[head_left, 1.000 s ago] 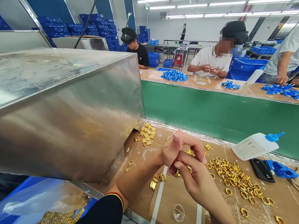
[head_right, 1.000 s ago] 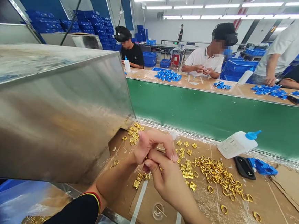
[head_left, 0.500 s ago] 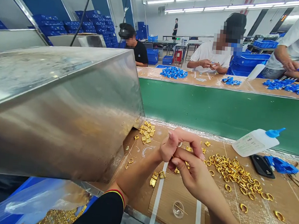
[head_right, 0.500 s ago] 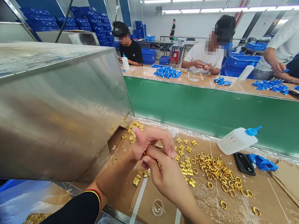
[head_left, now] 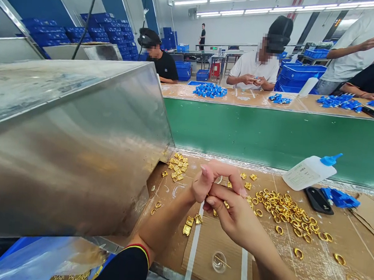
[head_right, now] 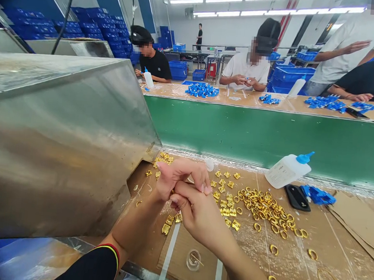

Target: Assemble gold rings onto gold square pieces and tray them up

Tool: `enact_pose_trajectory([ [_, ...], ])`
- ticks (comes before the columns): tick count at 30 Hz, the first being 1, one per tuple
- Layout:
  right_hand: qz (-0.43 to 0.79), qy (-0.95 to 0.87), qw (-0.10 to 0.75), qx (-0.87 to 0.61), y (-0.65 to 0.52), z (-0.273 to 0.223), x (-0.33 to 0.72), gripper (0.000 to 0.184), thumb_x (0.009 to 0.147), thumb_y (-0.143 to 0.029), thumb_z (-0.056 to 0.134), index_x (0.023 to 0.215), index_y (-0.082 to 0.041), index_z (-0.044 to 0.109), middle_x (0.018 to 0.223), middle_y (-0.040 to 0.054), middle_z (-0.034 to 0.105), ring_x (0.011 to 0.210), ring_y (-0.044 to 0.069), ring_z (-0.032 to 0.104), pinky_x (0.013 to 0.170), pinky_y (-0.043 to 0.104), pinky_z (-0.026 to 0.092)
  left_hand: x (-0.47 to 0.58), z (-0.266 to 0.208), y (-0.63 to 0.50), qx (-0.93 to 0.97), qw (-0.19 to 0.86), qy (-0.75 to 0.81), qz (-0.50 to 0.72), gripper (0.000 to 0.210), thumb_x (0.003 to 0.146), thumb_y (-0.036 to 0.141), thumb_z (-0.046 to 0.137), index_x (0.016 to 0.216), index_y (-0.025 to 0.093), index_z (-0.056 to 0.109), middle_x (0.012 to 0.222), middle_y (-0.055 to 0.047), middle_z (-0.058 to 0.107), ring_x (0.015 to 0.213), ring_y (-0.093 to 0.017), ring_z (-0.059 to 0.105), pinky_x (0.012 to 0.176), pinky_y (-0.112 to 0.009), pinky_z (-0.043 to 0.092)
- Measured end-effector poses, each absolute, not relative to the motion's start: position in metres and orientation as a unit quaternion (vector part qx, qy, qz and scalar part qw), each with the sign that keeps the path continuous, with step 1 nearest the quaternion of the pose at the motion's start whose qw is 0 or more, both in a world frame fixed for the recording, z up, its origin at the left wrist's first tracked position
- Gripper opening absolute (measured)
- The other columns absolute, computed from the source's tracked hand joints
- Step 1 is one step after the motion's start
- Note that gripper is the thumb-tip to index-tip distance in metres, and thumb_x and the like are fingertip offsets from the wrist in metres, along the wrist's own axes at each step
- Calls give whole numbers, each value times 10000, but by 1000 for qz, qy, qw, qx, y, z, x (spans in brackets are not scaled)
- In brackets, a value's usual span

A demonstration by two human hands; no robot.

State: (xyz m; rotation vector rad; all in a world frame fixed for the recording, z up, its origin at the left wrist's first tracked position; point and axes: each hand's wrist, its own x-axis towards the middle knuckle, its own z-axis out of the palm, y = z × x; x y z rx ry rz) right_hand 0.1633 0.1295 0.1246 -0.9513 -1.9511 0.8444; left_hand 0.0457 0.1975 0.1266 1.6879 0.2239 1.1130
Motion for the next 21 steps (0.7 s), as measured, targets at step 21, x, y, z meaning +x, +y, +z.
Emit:
enact_pose_trajectory([
  [21,317,-782,389,-369,134,122,164,327,1026,-250,421,764,-205,612,682,14,639,678,151,562,629,289,451,46,121,202,715,513,87,467,949,824,901,-1,619,194,597,669,-105,692,681,-224,697,681,-357,545],
])
